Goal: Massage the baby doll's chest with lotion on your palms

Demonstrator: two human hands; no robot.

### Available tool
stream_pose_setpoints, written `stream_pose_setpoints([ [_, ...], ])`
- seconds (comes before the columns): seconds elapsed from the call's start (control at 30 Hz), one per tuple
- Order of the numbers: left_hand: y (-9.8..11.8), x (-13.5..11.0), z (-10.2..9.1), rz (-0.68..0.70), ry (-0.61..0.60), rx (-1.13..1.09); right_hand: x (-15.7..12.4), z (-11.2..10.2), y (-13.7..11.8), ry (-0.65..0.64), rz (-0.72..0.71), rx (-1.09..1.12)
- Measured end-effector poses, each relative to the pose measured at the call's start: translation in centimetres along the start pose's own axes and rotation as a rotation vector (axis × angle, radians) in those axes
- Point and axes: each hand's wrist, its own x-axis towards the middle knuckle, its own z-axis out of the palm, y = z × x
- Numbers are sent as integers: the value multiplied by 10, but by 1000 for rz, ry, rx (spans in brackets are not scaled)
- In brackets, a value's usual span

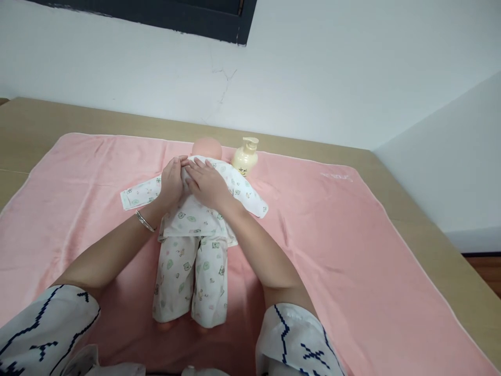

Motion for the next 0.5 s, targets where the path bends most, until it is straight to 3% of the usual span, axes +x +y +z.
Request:
stream_pose_setpoints([
  [0.1, -8, -2, -3, 76, -31, 81, -2, -3, 2, -8, 130, -46],
  [0.2, -15, -4, -2, 153, -39, 119, -13, 0, -16, 59, 279, -188],
  [0.33, -26, -4, 2, 201, 13, 141, -21, 6, -36, 26, 108, -308],
  [0.4, -29, -3, 3, 223, 26, 150, -15, 3, -28, -35, 31, -271],
  [0.5, -29, -2, 3, 245, 30, 164, -5, -4, -4, -90, 49, -153],
])
